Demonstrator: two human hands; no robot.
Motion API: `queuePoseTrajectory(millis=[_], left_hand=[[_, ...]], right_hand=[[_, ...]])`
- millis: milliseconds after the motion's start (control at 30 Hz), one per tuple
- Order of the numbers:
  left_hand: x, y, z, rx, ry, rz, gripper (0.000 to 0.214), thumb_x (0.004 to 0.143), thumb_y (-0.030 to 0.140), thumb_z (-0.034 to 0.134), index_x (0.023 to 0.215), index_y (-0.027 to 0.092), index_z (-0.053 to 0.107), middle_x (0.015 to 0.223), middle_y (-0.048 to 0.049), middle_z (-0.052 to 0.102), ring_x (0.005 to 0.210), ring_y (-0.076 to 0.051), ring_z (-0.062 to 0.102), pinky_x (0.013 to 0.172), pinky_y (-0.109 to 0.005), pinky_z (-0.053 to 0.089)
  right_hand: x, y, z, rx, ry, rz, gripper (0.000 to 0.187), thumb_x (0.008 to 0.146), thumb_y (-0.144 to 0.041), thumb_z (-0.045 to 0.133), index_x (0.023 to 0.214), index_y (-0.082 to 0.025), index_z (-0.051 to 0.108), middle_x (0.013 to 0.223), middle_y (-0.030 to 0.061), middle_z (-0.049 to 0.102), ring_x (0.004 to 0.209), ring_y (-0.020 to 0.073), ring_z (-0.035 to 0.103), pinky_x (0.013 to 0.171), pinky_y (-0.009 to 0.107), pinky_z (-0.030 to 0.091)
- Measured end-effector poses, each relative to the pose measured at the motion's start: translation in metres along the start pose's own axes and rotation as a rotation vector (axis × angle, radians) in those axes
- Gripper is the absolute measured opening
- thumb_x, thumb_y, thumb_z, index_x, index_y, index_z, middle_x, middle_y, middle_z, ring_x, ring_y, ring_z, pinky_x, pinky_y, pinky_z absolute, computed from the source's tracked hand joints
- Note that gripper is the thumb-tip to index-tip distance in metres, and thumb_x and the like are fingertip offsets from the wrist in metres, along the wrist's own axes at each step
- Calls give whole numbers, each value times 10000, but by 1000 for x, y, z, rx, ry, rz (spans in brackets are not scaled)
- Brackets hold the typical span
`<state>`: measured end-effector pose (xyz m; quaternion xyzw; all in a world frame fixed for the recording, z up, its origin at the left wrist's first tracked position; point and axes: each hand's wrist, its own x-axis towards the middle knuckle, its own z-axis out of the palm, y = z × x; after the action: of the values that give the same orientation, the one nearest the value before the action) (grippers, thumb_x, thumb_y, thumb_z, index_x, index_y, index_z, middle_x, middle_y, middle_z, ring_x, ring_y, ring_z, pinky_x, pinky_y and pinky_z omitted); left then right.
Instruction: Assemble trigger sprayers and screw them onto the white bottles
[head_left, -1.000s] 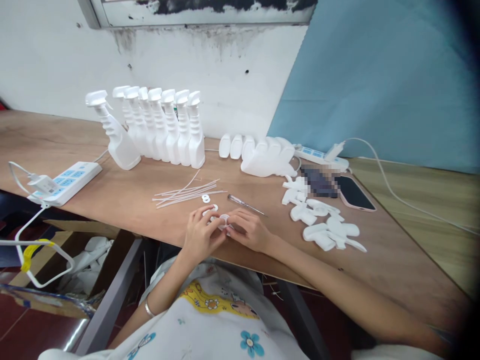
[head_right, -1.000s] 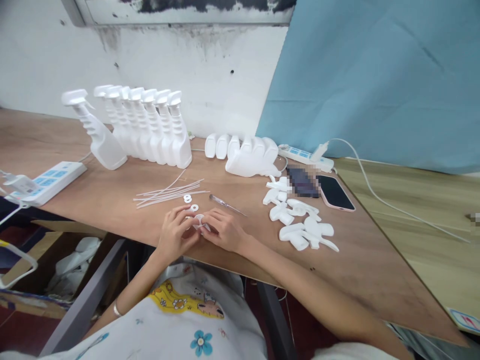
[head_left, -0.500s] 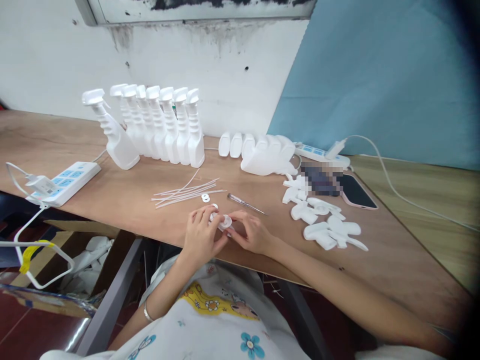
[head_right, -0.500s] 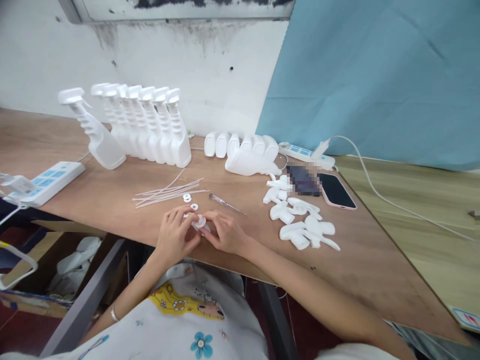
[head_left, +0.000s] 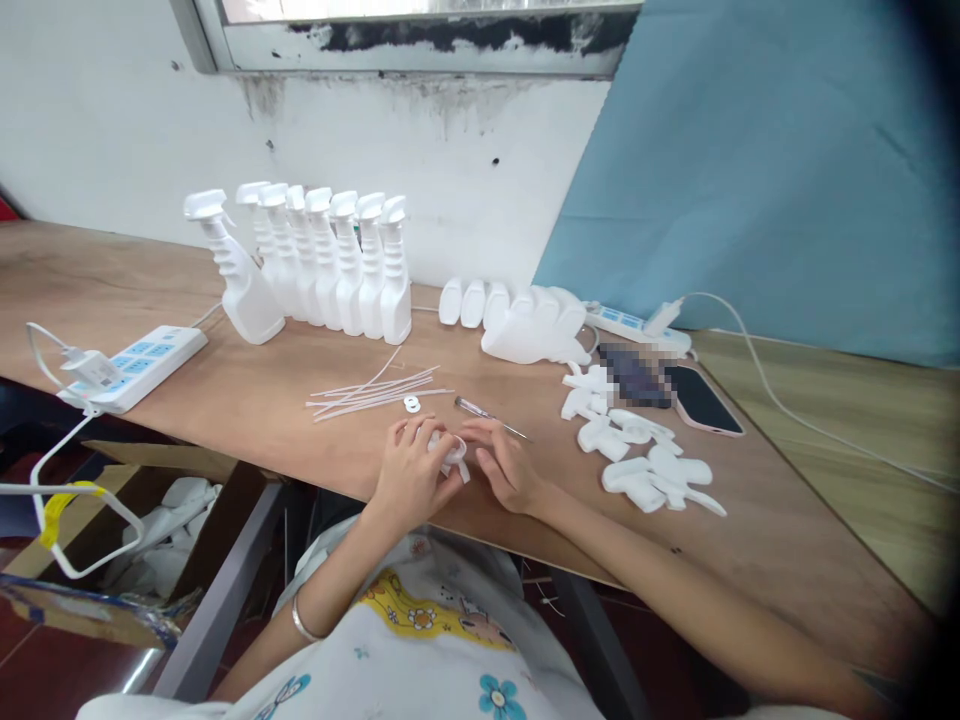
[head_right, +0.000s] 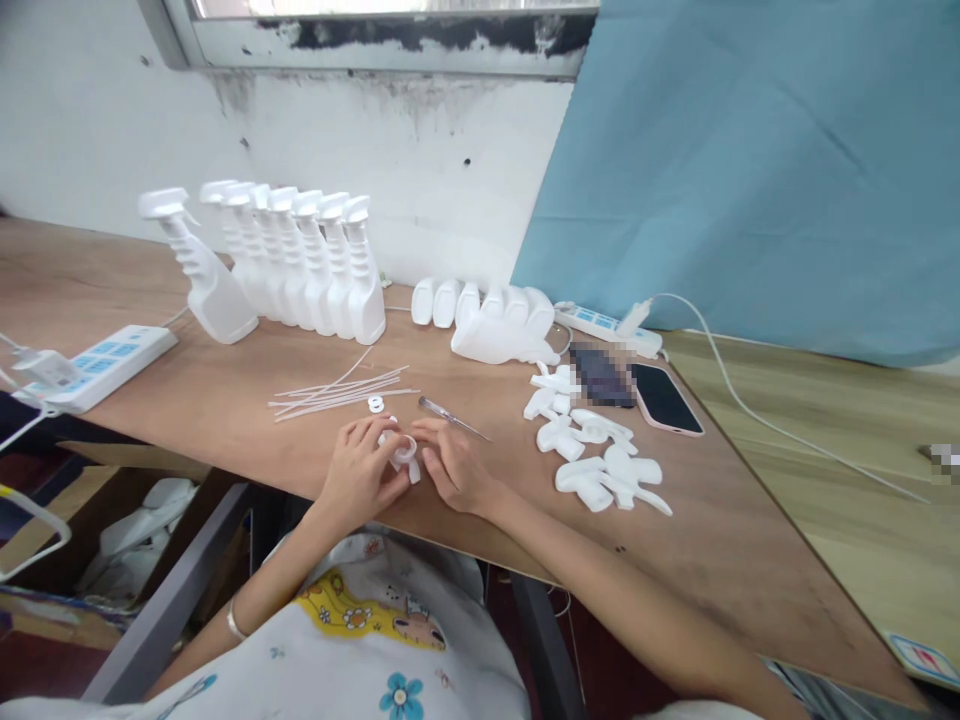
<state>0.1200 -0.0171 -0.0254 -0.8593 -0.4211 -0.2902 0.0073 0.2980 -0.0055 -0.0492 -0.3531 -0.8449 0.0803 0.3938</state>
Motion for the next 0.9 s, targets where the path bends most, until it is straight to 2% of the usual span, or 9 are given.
queuePoseTrajectory(millis=[133,233,333,433,533,700,800,900], left_hand=[[-6,-3,2,-83,49,32,216,769,215,510,984,199,522,1124,-79,542,1175,-238,398,975,-429,276],[-11,-6,3,-129,60,41,185,781,206,504,966,198,513,1060,-53,589,1191,-227,396,987,-426,252],[-15,-8,2,-157,117,-7,156,771,239,541,920,201,511,973,-39,629,1144,-221,453,980,-436,234],[-16,-11,-3,-144,207,-65,171,748,306,594,870,207,527,968,-44,640,1051,-219,523,959,-446,226],[-15,-18,-13,-96,278,-65,161,745,352,613,785,215,538,868,-11,661,996,-222,550,928,-444,231],[-14,-44,-25,19,392,-127,128,747,340,623,789,231,572,772,11,667,932,-223,574,872,-423,258],[-15,-58,-21,60,415,-168,107,741,320,625,787,230,588,778,3,676,913,-229,579,870,-428,255],[-16,-65,-14,53,368,-206,119,736,311,623,820,231,596,820,-13,679,938,-243,564,872,-435,249]], right_hand=[[3,6,2,53,73,203,230,892,-217,333,1116,-203,385,1071,87,575,995,166,573,868,364,466],[12,15,6,-30,140,202,235,867,-195,374,1101,-186,391,1036,94,574,970,169,569,849,355,471],[26,26,11,-119,152,153,256,827,-154,397,1081,-179,424,1069,108,550,1025,201,520,880,387,442],[43,35,21,-162,102,124,248,792,-112,407,1022,-173,474,1027,89,581,1000,218,504,876,388,429],[57,34,30,-210,49,119,232,774,-94,418,979,-161,506,980,74,604,947,217,503,852,367,429],[83,32,30,-324,-12,169,265,779,-110,421,1029,-129,508,1046,99,579,998,228,468,894,361,382],[107,41,25,-409,-67,221,286,801,-141,409,1069,-98,497,1091,129,560,1023,252,446,876,380,371],[128,51,25,-458,-229,193,240,791,-168,461,1009,-136,556,1019,94,609,927,236,494,799,349,390]])
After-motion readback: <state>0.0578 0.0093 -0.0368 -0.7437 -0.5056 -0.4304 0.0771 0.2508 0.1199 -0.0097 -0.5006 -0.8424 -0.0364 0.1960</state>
